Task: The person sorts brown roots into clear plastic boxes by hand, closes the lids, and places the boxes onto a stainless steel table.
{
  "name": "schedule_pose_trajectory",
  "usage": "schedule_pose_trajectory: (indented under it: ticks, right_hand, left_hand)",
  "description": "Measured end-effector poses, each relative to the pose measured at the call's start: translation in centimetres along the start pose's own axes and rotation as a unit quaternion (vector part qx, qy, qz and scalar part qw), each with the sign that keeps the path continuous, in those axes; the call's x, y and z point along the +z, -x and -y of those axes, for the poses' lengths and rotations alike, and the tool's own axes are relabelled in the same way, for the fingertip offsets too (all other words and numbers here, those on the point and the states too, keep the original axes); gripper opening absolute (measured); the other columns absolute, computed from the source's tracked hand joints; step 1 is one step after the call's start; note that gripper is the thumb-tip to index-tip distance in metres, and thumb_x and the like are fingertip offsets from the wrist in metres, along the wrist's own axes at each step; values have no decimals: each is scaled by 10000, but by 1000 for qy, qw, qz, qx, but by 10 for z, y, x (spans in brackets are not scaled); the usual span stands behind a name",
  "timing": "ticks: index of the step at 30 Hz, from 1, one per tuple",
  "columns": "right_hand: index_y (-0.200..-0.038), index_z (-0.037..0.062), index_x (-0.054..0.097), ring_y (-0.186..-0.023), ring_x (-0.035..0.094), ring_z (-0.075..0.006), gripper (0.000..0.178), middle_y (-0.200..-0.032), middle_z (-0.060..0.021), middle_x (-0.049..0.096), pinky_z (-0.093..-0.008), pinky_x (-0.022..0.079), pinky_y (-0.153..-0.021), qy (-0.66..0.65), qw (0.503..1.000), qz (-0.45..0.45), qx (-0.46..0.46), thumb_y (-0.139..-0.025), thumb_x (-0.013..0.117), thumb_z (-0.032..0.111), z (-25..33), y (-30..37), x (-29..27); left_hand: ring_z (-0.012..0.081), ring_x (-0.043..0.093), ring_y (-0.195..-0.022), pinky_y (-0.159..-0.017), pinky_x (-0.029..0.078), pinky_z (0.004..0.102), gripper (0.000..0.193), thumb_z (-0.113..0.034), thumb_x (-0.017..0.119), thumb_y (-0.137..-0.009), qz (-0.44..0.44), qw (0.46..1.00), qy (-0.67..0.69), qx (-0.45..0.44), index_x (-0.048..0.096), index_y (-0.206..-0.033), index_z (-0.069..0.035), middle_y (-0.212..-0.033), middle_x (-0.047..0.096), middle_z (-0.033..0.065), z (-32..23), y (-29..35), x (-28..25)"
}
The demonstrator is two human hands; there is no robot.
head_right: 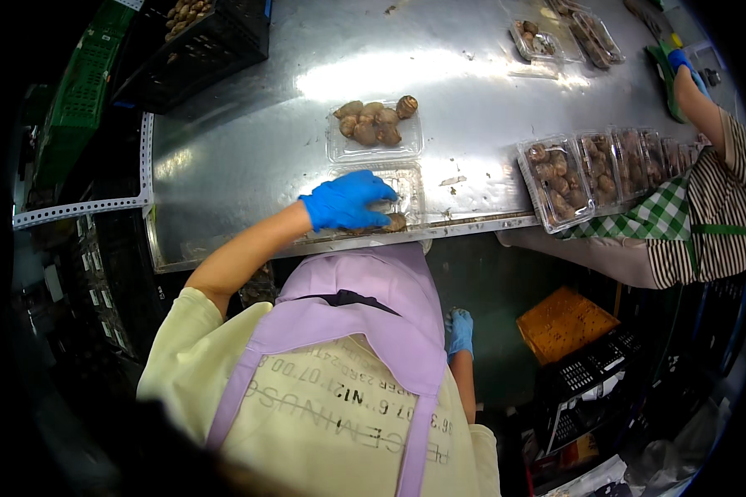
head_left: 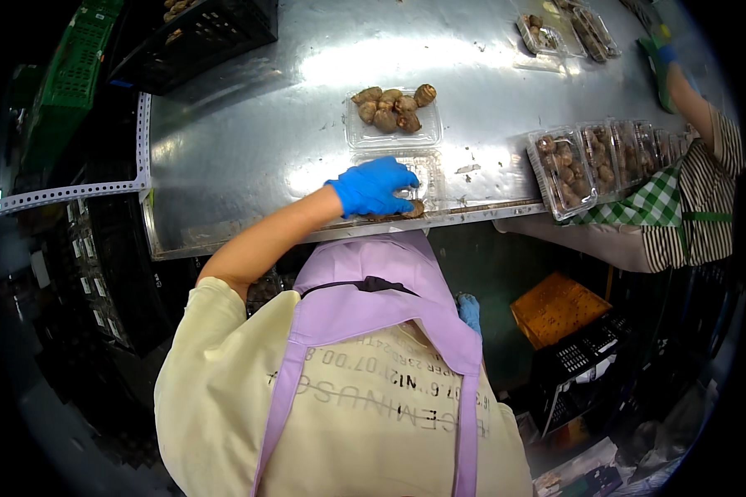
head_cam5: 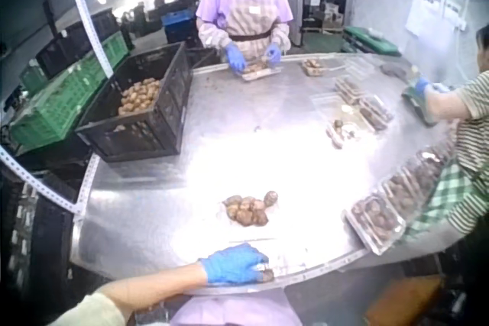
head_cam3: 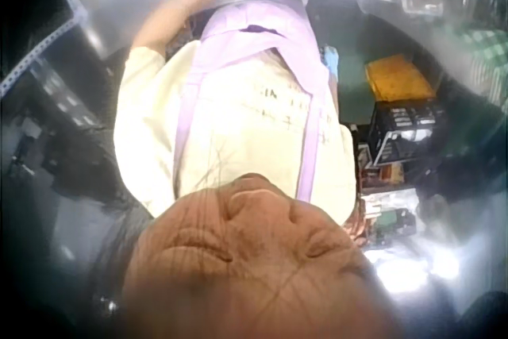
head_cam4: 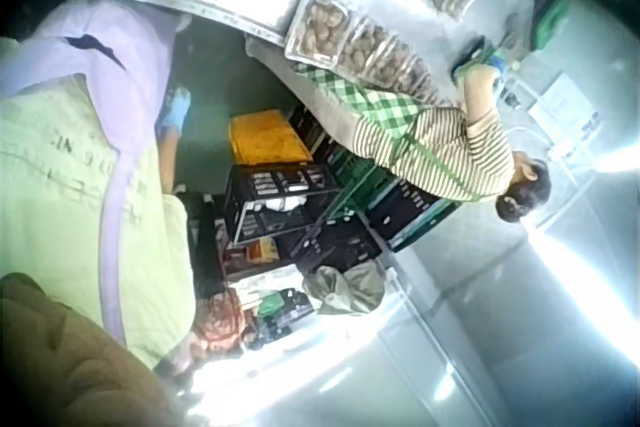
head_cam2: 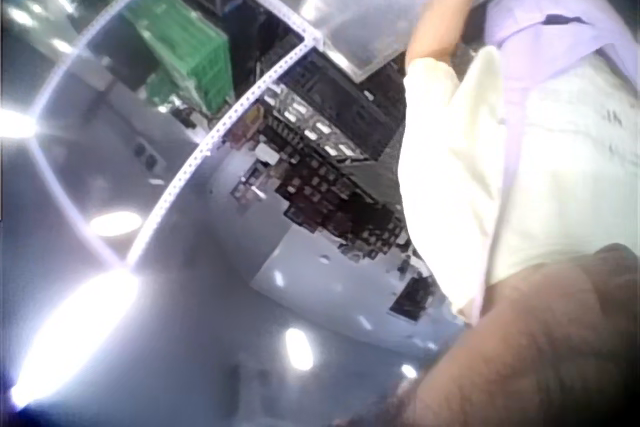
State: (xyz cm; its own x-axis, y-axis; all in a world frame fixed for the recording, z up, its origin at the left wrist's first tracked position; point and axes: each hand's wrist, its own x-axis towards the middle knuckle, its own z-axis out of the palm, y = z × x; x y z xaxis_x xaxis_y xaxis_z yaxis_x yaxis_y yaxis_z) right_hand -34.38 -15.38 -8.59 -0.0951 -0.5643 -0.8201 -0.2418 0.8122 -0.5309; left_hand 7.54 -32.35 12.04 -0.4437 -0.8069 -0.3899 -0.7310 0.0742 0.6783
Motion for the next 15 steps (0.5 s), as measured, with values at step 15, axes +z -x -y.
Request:
schedule_pose_trajectory:
  ticks: [15]
  right_hand:
    - [-1000, 70, 562, -709, 555, -67, 130, -865, -4, 597, -224, 466, -607, -129, 981, -27, -139, -925, 500, 157, 106, -3, 23]
  left_hand:
    - [181, 582, -909, -828, 484, 303, 451, -112, 577, -830, -4, 681, 732, 10, 459, -1249, 7, -1041, 566, 117, -16, -11, 14]
